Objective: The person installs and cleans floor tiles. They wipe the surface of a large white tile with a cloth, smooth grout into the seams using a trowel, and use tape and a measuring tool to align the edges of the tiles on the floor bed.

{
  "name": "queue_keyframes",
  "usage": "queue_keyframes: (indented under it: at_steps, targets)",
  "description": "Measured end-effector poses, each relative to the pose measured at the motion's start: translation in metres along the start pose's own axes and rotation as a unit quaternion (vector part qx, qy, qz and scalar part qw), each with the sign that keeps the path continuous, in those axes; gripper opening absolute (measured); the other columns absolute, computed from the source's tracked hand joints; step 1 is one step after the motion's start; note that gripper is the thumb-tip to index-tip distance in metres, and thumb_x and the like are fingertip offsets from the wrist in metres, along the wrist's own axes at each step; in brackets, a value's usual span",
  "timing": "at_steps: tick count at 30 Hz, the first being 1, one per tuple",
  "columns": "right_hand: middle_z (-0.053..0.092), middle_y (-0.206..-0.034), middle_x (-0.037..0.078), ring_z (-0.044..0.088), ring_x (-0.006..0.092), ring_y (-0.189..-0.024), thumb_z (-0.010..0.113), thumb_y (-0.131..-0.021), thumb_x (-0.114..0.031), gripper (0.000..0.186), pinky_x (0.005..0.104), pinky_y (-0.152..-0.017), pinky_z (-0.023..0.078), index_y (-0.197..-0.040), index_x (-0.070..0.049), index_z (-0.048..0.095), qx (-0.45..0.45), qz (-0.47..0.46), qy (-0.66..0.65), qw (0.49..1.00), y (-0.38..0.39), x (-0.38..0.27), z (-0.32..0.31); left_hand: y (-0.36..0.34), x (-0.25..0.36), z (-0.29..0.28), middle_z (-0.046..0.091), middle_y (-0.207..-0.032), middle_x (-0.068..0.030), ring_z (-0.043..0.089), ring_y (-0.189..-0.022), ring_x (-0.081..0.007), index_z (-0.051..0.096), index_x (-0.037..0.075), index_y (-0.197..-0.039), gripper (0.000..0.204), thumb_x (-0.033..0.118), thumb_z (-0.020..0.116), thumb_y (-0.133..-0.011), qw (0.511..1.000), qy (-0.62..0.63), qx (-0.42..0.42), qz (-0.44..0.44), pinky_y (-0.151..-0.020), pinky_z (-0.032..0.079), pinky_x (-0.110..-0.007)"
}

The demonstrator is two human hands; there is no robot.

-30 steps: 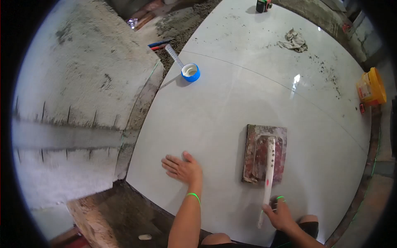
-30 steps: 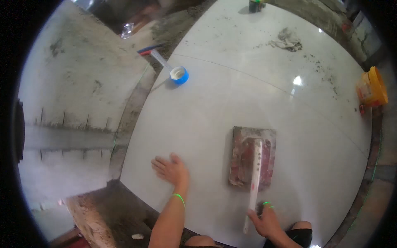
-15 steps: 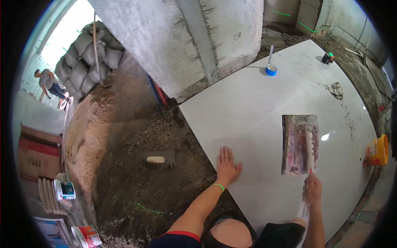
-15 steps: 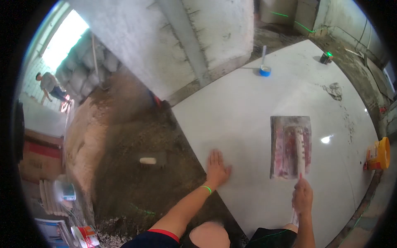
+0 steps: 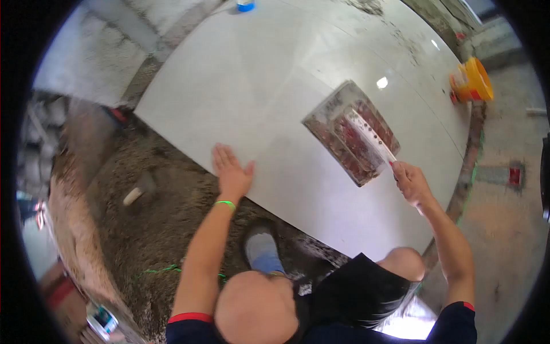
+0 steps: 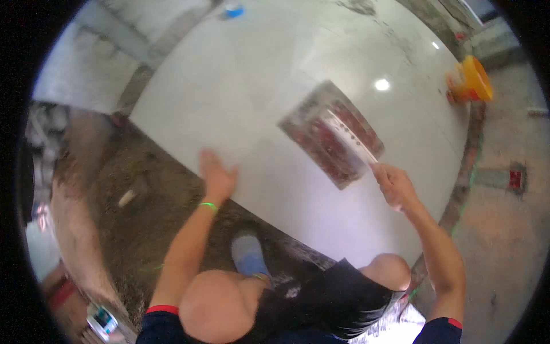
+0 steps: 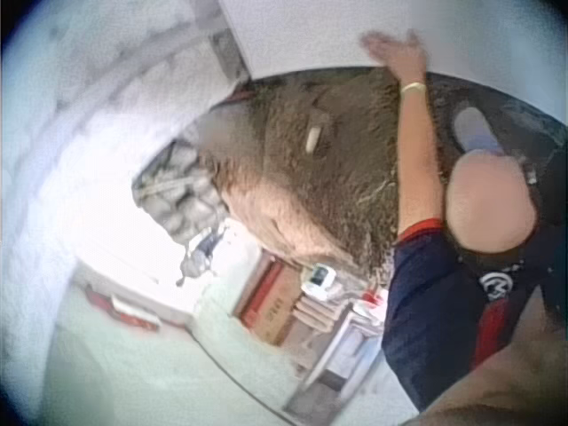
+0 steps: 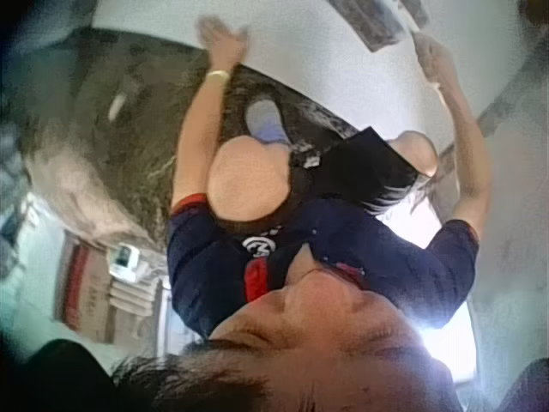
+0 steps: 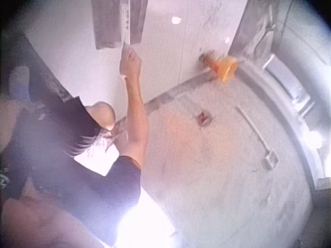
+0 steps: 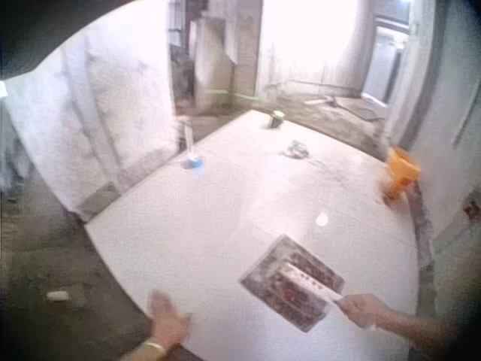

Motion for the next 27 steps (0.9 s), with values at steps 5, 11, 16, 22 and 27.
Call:
queue_keyframes:
  at_steps: [5,11,16,22,27]
  targets:
    - [0.055,-0.064,0.016,0.055,0.031,-0.06,0.039,-0.097,-0.04,0.048,0.0402,-0.058,0.043,-0.075,-0.001,0.055,0.052,-0.131,0.092,0.986,0.123,0.06,0.013,0.004,0.019,-0.004,0.005,-0.152,-0.0302,0.003,-0.143,-0.0414,0.014,-0.01,-0.144,0.084,0.049,0.043,-0.092,0.997,-0.035,0.068,-0.002,-0.115,0.004,-0.049]
    - [0.057,-0.063,0.022,0.058,0.0359,-0.06,0.043,-0.097,-0.041,0.047,0.0433,-0.058,0.044,-0.08,0.0,0.058,-0.031,0.187,0.126,0.974,0.151,0.142,0.04,-0.002,0.029,0.001,0.008,-0.153,-0.0268,0.006,-0.143,-0.0398,0.015,-0.004,-0.147,0.074,0.044,0.039,-0.095,0.995,-0.076,0.067,0.004,-0.115,0.006,-0.049]
    - [0.05,-0.059,0.016,0.052,0.0376,-0.054,0.047,-0.094,-0.037,0.039,0.0421,-0.052,0.043,-0.078,-0.001,0.053,0.035,0.027,-0.068,0.997,0.196,0.095,-0.009,0.017,0.041,0.0,0.009,-0.153,-0.028,0.007,-0.143,-0.0409,0.016,-0.002,-0.147,0.07,0.041,0.037,-0.097,0.991,-0.071,0.115,-0.003,-0.114,0.01,-0.051]
    - [0.059,-0.067,0.024,0.055,0.044,-0.062,0.05,-0.093,-0.039,0.042,0.0472,-0.058,0.043,-0.079,-0.001,0.057,0.051,0.124,0.116,0.984,0.198,0.162,0.043,0.086,0.137,0.036,0.01,-0.151,-0.0303,0.008,-0.141,-0.0444,0.016,-0.006,-0.145,0.082,0.044,0.048,-0.09,0.986,-0.031,0.086,0.142,-0.113,0.011,-0.053]
    - [0.042,-0.055,0.006,0.041,0.0134,-0.051,0.041,-0.095,-0.057,0.062,0.0319,-0.047,0.035,-0.068,-0.001,0.05,0.004,0.243,-0.159,0.957,0.219,0.178,0.027,0.093,0.159,0.038,0.008,-0.152,-0.029,0.006,-0.142,-0.0427,0.014,-0.006,-0.146,0.082,0.045,0.047,-0.09,0.984,-0.032,0.063,0.162,-0.114,0.01,-0.052]
Point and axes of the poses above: each hand's wrist, its own y-axis away from the middle knuckle, its own z-axis out of the palm, x = y × z, the point moved 9 cm from there along -y, towards the middle knuckle
